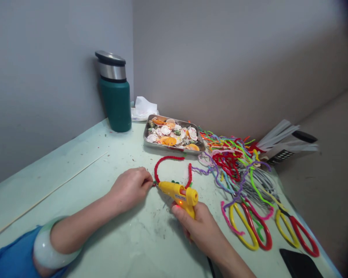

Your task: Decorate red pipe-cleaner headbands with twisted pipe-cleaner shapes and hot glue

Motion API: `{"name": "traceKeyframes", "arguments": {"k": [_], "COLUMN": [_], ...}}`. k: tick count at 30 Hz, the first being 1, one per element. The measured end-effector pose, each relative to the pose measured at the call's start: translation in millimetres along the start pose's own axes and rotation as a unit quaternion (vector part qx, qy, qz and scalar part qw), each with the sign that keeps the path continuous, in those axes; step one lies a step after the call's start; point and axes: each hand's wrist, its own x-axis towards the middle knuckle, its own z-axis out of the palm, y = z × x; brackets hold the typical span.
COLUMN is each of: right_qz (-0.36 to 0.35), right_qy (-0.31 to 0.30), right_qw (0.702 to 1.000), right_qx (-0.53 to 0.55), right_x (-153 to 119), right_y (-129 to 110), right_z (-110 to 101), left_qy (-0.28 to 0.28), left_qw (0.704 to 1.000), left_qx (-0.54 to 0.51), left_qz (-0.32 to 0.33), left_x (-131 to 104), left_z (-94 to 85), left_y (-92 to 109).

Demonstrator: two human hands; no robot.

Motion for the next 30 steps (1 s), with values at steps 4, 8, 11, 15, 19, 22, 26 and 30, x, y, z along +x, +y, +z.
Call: {"name": "traceKeyframes", "arguments": {"k": [4, 8, 11, 15, 19, 22, 26, 30], "right_qz": [0.005, 0.001, 0.005, 0.008, 0.014, 0.015, 0.011, 0.002], "right_qy": [-0.008, -0.009, -0.006, -0.005, -0.007, -0.01, -0.01, -0.015], "right_qw": [1.0, 1.0, 1.0, 1.0, 1.0, 1.0, 1.0, 1.0], "right_qx": [-0.002, 0.0, 0.003, 0.008, 0.003, 0.0, 0.01, 0.017], "right_x": [-0.4, 0.9, 1.7, 0.5, -1.5, -2.9, -3.1, -1.9], "right_y": [1.5, 1.1, 1.0, 1.5, -0.1, -1.5, 0.1, 1.9], "right_z": [-0.7, -1.0, -0.7, -0.2, -0.5, -1.2, -1.6, -1.5], "left_qy": [0.002, 0.003, -0.004, -0.012, -0.011, -0.01, -0.012, -0.01], "left_qw": [1.0, 1.0, 1.0, 0.999, 0.999, 0.999, 0.999, 0.999], "left_qx": [-0.005, -0.007, -0.009, -0.011, -0.022, -0.033, -0.025, -0.023], "left_qz": [0.005, 0.002, 0.009, 0.03, 0.027, 0.025, 0.023, 0.022], "left_x": [0.7, 1.2, 0.9, 1.0, 2.4, 3.2, 3.3, 3.4], "left_z": [-0.6, -1.9, -2.6, -2.9, -3.8, -4.5, -4.0, -2.8], "left_y": [0.7, 1.1, 0.1, -1.9, -3.2, -3.2, -3.4, -4.0]}}
